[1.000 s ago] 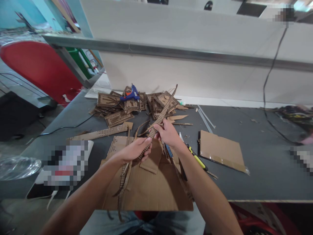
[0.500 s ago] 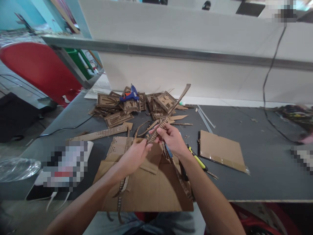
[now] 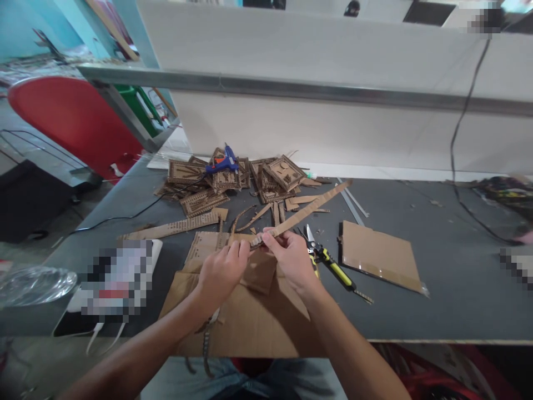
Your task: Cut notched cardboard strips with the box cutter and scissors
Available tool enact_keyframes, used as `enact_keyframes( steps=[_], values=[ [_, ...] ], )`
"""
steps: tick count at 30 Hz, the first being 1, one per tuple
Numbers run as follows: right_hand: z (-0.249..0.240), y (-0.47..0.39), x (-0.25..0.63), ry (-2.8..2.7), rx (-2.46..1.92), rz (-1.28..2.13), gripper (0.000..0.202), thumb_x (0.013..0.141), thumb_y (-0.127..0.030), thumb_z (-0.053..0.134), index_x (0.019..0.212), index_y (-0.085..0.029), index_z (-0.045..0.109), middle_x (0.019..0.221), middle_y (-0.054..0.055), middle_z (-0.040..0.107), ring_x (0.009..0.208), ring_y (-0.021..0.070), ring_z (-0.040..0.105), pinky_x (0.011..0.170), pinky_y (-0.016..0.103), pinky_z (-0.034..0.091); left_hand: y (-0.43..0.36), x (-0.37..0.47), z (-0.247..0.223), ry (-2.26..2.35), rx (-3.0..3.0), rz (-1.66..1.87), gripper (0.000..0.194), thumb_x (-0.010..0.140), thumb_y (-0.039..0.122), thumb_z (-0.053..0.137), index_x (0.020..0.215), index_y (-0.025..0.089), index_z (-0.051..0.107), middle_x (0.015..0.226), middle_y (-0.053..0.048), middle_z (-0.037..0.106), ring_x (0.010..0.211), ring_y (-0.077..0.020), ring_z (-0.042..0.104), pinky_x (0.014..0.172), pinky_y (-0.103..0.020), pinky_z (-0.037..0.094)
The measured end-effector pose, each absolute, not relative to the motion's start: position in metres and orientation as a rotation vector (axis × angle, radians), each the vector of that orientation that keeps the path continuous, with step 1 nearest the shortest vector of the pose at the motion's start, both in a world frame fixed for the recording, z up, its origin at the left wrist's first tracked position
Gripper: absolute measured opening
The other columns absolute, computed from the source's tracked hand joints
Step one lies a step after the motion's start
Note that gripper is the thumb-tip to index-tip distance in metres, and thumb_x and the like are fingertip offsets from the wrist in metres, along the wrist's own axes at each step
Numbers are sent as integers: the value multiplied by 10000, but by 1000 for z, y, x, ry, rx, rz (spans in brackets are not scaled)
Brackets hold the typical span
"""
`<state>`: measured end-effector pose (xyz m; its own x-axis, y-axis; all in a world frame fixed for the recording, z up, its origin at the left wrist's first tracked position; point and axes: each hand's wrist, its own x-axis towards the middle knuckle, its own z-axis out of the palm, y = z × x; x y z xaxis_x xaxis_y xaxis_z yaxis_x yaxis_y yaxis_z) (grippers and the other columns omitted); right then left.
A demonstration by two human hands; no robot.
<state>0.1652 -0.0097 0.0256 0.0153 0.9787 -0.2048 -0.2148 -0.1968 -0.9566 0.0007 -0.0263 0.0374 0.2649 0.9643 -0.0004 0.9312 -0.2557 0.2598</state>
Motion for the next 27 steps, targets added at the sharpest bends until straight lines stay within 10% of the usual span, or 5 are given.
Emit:
enact_keyframes(
  steps=[27],
  values=[
    [39,-22,163,-1164,-1236,1349,313,768,-479,733,912,-202,739,746,19,674,697,166,576,696,308,476,-9,8,63,1569,2106,235,631,1039,499,137,1171,207,681,968,-165,758,898,-332,718,733,-365,465]
  ],
)
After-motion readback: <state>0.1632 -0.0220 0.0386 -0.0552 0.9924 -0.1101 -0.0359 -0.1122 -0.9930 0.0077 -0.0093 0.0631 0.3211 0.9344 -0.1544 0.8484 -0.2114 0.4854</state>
